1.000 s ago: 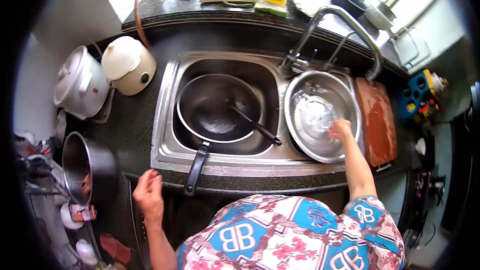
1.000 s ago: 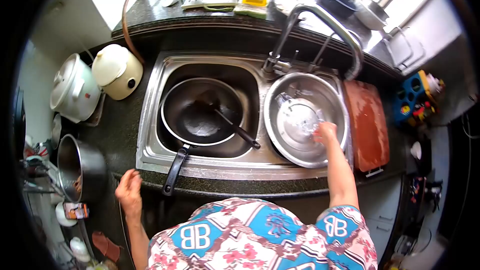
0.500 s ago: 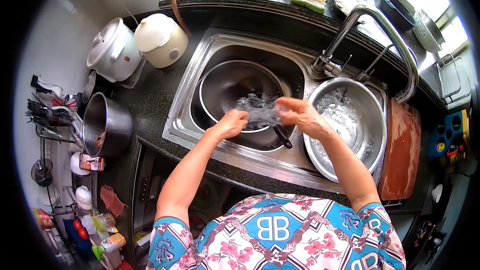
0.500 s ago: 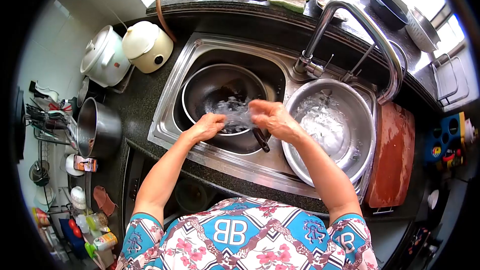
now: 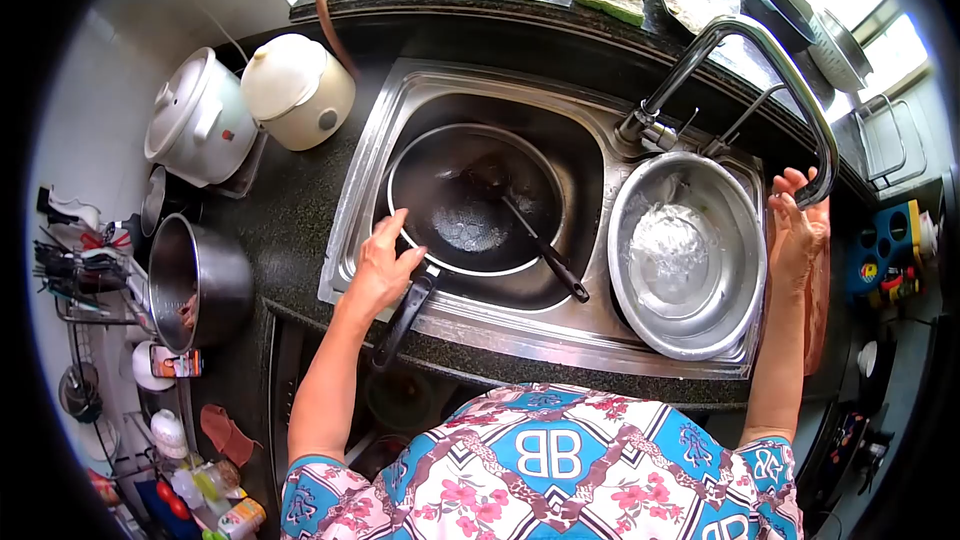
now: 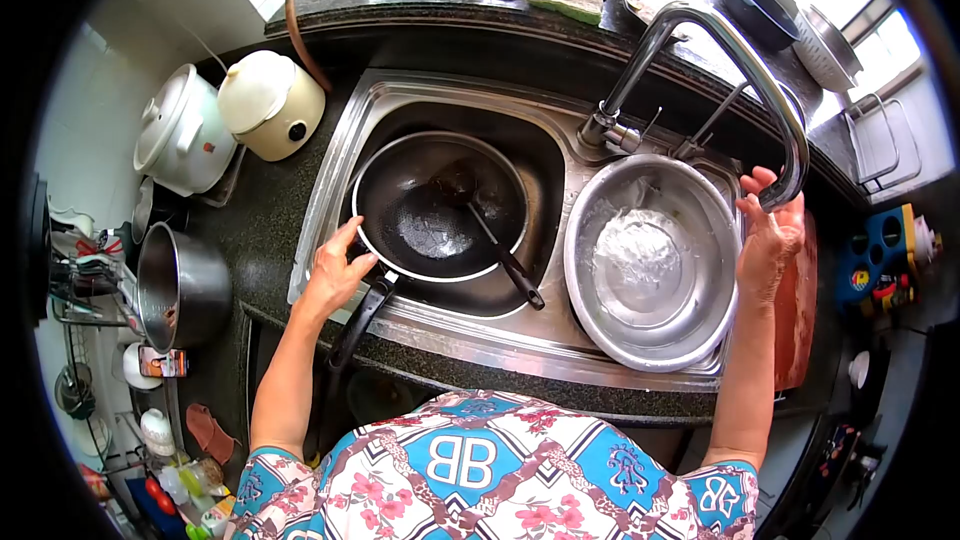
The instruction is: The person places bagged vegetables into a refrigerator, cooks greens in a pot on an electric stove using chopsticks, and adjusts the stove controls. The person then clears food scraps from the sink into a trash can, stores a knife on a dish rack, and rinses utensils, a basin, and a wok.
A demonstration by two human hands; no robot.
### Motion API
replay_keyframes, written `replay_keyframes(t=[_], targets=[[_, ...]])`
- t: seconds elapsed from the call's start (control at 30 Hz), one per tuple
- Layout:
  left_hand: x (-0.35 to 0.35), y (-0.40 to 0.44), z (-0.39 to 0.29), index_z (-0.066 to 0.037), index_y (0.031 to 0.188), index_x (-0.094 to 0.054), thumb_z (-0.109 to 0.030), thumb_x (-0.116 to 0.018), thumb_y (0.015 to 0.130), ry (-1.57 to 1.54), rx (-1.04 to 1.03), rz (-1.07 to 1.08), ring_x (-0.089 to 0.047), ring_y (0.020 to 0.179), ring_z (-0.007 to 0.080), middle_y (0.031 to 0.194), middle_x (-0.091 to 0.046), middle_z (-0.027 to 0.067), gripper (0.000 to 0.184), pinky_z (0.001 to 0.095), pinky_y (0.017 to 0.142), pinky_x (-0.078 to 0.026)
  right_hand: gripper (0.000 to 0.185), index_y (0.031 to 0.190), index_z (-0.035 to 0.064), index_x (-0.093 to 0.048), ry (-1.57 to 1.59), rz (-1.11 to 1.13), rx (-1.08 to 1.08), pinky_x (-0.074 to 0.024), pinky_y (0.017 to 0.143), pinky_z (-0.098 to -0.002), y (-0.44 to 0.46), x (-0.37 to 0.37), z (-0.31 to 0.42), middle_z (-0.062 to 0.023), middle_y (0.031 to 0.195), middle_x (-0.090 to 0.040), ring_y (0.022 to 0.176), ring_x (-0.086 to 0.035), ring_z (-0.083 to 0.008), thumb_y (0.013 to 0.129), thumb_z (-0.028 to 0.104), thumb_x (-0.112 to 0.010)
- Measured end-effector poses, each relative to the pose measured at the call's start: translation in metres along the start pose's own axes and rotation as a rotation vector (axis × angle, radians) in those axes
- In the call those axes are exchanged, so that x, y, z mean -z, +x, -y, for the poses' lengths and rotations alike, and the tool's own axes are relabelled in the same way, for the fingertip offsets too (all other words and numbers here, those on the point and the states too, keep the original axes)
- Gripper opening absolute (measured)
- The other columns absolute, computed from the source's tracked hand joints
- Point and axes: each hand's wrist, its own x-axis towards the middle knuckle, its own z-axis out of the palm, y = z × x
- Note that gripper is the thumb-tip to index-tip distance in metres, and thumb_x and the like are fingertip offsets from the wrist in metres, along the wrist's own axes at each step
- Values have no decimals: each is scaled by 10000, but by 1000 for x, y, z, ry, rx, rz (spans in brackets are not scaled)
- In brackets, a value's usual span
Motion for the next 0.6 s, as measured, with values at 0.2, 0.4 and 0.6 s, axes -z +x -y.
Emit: replay_keyframes(t=[0.2, 0.4, 0.6], targets=[[24, -21, 0, 62, 1105, -549, -86, -649, 758, 101, 13, -56, -609, 813, 170, 940, -618, 143, 391, 284, 722, -487, 419, 1131, -22, -477, -350, 149, 307, -483, 788, -286, -30, -41, 29, -112, 946, -631, 861, -622, -181, 725, -118, -512], [33, -46, 10, 85, 1039, -580, -131, -675, 745, 79, 179, 226, -573, 639, 136, 739, -612, 101, 377, 274, 589, -460, 642, 1294, 23, -363, -604, 608, 562, -491, 723, -312, -62, -161, 47, -133, 1069, -595, 958, -598, -220, 694, 2, -590], [35, -61, 32, 106, 1028, -568, -175, -674, 765, -92, 248, 307, -570, 592, 122, 698, -614, 84, 400, 246, 522, -447, 407, 1125, 2, -540, -664, 616, 482, -406, 939, -357, -2, -177, 19, -172, 1123, -569, 1032, -551, -305, 721, 43, -575]])
